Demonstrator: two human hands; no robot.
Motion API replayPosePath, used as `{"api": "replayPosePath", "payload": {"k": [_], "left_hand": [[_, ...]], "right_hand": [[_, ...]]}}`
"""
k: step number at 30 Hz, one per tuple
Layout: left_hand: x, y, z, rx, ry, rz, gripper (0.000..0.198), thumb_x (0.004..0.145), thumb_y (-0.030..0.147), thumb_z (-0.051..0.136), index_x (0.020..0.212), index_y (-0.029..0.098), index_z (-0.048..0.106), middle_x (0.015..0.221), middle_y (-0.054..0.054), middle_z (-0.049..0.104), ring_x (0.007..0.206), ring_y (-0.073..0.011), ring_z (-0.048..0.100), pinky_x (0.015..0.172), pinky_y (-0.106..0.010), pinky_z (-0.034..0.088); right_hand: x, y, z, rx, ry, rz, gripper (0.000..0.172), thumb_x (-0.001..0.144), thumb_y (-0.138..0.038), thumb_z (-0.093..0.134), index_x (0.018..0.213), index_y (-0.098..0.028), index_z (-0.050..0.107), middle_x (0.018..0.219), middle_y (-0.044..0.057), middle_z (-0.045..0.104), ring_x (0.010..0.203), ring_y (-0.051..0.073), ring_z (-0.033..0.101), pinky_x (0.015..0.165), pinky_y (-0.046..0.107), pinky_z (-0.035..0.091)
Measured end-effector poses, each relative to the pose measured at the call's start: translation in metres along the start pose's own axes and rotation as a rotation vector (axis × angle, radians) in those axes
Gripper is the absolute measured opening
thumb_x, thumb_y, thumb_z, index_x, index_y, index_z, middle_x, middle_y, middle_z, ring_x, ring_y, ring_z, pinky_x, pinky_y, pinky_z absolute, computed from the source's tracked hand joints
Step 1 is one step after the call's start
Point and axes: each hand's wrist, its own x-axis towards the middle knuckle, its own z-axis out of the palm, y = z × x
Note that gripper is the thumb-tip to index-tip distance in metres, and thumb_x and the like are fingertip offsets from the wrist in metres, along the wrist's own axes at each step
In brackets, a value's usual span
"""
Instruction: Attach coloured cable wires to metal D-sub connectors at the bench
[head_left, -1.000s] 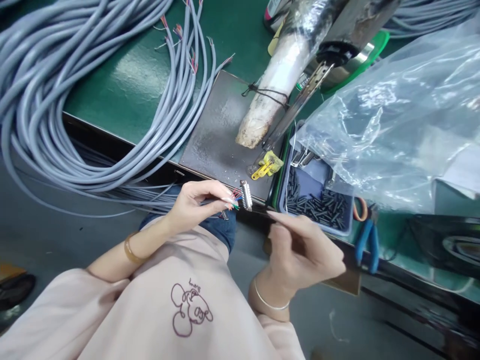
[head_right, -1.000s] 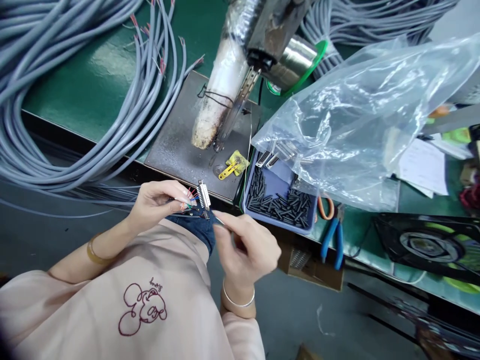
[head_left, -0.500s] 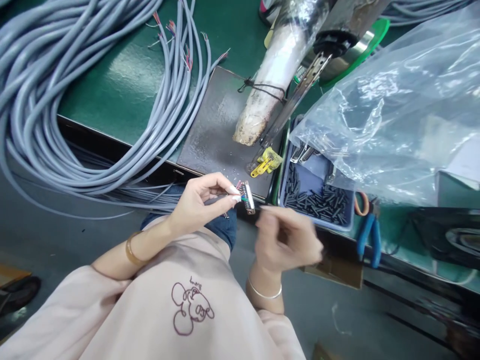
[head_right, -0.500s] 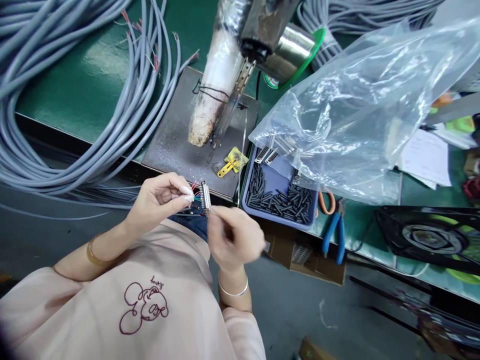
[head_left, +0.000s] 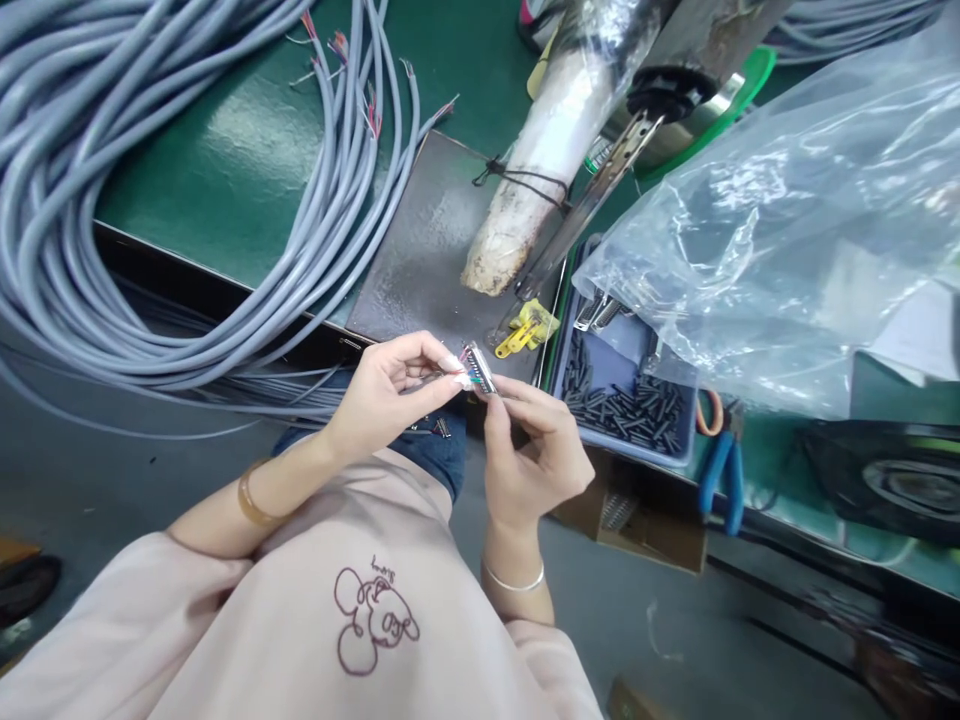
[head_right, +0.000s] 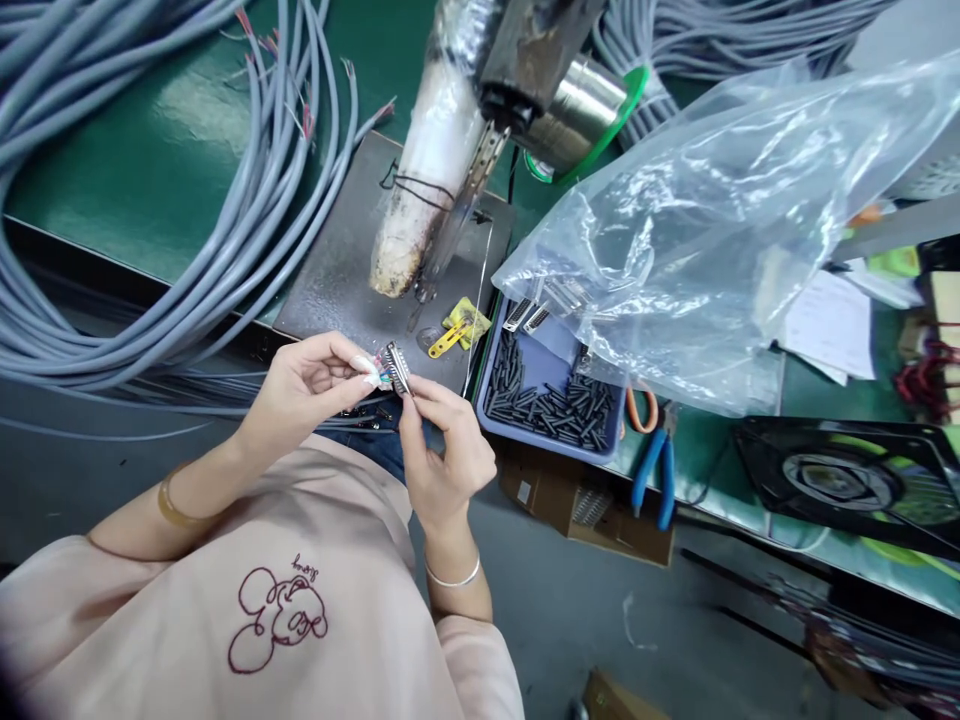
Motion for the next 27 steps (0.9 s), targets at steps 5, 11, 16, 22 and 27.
{"api": "replayPosePath", "payload": {"k": [5, 11, 16, 22, 27], "left_hand": [[0.004, -0.002, 0.005, 0.034, 0.046, 0.006, 0.021, 0.074, 0.025, 0.08, 0.074, 0.016, 0.061, 0.078, -0.001, 0.071, 0.06, -0.0067, 0.06, 0.054, -0.017, 0.049], [0.014, 0.003, 0.012, 0.053, 0.133, 0.067, 0.017, 0.071, 0.02, 0.075, 0.071, 0.017, 0.058, 0.078, -0.001, 0.07, 0.066, -0.0081, 0.064, 0.061, -0.018, 0.053], [0.019, 0.006, 0.015, 0.106, 0.163, 0.071, 0.015, 0.069, 0.02, 0.073, 0.069, 0.018, 0.058, 0.078, -0.001, 0.071, 0.064, -0.0083, 0.063, 0.058, -0.018, 0.051], [0.023, 0.009, 0.017, 0.086, 0.139, 0.076, 0.015, 0.069, 0.018, 0.073, 0.068, 0.017, 0.058, 0.077, 0.0, 0.07, 0.063, -0.0076, 0.061, 0.056, -0.017, 0.049], [0.026, 0.006, 0.015, 0.007, 0.106, 0.094, 0.017, 0.07, 0.017, 0.075, 0.071, 0.017, 0.058, 0.072, 0.002, 0.067, 0.053, -0.0037, 0.052, 0.047, -0.015, 0.043]], "right_hand": [[0.012, 0.004, 0.004, -0.064, -0.011, -0.08, 0.016, 0.086, -0.008, 0.071, 0.089, -0.023, 0.064, 0.096, 0.002, 0.081, 0.086, 0.015, 0.078, 0.077, 0.028, 0.063], [0.018, 0.006, 0.005, 0.032, -0.012, -0.047, 0.017, 0.087, -0.006, 0.068, 0.086, -0.022, 0.06, 0.1, 0.004, 0.08, 0.09, 0.015, 0.077, 0.079, 0.028, 0.062], [0.023, 0.01, 0.005, 0.047, -0.026, -0.018, 0.016, 0.089, -0.01, 0.067, 0.085, -0.023, 0.059, 0.098, 0.003, 0.079, 0.09, 0.016, 0.077, 0.077, 0.031, 0.064], [0.028, 0.012, 0.003, 0.057, -0.031, -0.01, 0.015, 0.089, -0.01, 0.067, 0.085, -0.023, 0.06, 0.099, 0.002, 0.078, 0.091, 0.017, 0.077, 0.08, 0.032, 0.064], [0.029, 0.014, 0.003, 0.09, -0.029, -0.005, 0.016, 0.087, -0.008, 0.069, 0.086, -0.022, 0.061, 0.101, 0.001, 0.079, 0.092, 0.016, 0.077, 0.08, 0.031, 0.064]]}}
